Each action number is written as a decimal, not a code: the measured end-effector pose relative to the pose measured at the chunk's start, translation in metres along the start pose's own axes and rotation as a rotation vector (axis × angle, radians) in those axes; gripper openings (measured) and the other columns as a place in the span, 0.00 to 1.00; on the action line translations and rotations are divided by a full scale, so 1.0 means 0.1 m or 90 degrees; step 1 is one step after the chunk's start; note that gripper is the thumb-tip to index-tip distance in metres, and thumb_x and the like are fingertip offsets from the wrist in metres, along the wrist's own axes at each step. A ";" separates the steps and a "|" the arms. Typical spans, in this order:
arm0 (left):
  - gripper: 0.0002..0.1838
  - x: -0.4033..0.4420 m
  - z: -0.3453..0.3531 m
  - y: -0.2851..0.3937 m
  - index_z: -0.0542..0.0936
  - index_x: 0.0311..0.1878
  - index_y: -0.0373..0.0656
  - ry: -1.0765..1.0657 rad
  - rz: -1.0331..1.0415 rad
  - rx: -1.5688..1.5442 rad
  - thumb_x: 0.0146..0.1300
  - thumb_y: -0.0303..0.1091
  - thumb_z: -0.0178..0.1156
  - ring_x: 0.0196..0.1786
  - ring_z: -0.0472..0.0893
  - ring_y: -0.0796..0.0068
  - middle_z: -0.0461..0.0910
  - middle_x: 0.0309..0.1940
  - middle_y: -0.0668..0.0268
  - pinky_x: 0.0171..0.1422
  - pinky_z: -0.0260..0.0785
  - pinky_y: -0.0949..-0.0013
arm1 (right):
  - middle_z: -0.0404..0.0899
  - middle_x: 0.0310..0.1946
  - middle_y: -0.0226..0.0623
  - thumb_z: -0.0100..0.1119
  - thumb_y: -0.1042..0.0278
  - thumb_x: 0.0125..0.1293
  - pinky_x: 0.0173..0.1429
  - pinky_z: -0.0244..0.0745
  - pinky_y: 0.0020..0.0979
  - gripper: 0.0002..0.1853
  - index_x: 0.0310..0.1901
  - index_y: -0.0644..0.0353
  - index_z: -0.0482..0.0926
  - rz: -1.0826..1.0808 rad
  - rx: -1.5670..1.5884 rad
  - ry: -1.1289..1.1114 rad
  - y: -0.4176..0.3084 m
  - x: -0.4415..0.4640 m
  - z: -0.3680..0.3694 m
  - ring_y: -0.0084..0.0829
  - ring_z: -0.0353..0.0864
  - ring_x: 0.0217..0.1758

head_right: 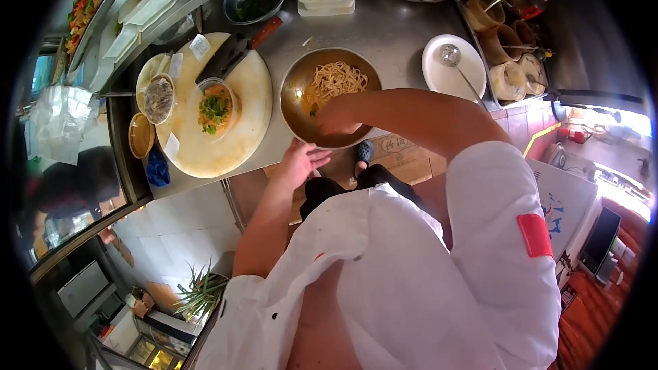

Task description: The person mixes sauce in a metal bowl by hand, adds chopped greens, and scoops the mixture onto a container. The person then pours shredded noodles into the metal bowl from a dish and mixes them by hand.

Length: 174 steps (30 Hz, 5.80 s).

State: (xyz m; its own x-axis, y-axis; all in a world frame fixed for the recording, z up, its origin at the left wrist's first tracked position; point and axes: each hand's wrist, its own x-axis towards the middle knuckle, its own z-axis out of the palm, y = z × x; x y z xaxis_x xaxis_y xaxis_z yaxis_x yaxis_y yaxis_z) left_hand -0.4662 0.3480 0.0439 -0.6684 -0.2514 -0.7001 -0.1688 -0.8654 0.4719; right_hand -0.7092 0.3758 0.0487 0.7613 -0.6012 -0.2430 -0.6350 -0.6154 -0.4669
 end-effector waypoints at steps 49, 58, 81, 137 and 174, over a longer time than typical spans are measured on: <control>0.14 -1.20 0.47 0.81 0.78 0.51 0.31 0.156 0.057 -0.073 0.65 0.28 0.55 0.53 0.84 0.58 0.83 0.50 0.55 0.60 0.80 0.49 | 0.86 0.46 0.30 0.69 0.59 0.62 0.64 0.67 0.43 0.08 0.40 0.48 0.89 0.317 0.165 0.318 -0.72 0.15 -1.79 0.35 0.80 0.55; 0.18 -2.33 -0.14 1.19 0.77 0.57 0.30 0.268 0.250 -0.200 0.65 0.26 0.55 0.57 0.84 0.57 0.82 0.55 0.53 0.64 0.79 0.49 | 0.86 0.41 0.40 0.66 0.62 0.68 0.47 0.78 0.37 0.12 0.46 0.59 0.88 0.131 0.221 0.461 -0.93 1.08 -2.58 0.40 0.83 0.43; 0.28 -3.05 -2.49 1.76 0.66 0.69 0.37 0.320 0.346 -0.205 0.64 0.24 0.51 0.56 0.85 0.58 0.79 0.59 0.54 0.55 0.85 0.55 | 0.84 0.45 0.37 0.64 0.66 0.64 0.51 0.80 0.36 0.10 0.46 0.55 0.87 0.520 0.228 0.533 -0.80 2.40 -2.17 0.39 0.83 0.48; 0.07 -0.40 0.85 0.64 0.71 0.42 0.31 0.162 0.007 -0.068 0.62 0.24 0.51 0.52 0.82 0.42 0.73 0.43 0.53 0.52 0.85 0.44 | 0.85 0.49 0.52 0.52 0.70 0.64 0.56 0.80 0.45 0.24 0.63 0.54 0.80 0.454 0.381 0.045 -0.62 -0.27 -0.74 0.53 0.85 0.53; 0.14 -0.06 1.05 0.16 0.73 0.49 0.33 0.071 0.161 0.013 0.59 0.23 0.52 0.53 0.82 0.47 0.77 0.52 0.50 0.59 0.81 0.41 | 0.84 0.46 0.54 0.55 0.66 0.62 0.58 0.78 0.46 0.14 0.45 0.63 0.83 0.667 0.184 0.354 -0.40 -0.91 -0.59 0.53 0.83 0.49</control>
State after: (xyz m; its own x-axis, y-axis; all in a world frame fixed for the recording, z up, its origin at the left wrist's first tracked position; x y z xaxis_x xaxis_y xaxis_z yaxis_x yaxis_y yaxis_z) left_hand -0.5409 0.3806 0.1117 -0.6074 -0.5055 -0.6128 -0.0220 -0.7604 0.6490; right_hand -0.7607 0.4246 0.1394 -0.3058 -0.9184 -0.2511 -0.8016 0.3907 -0.4525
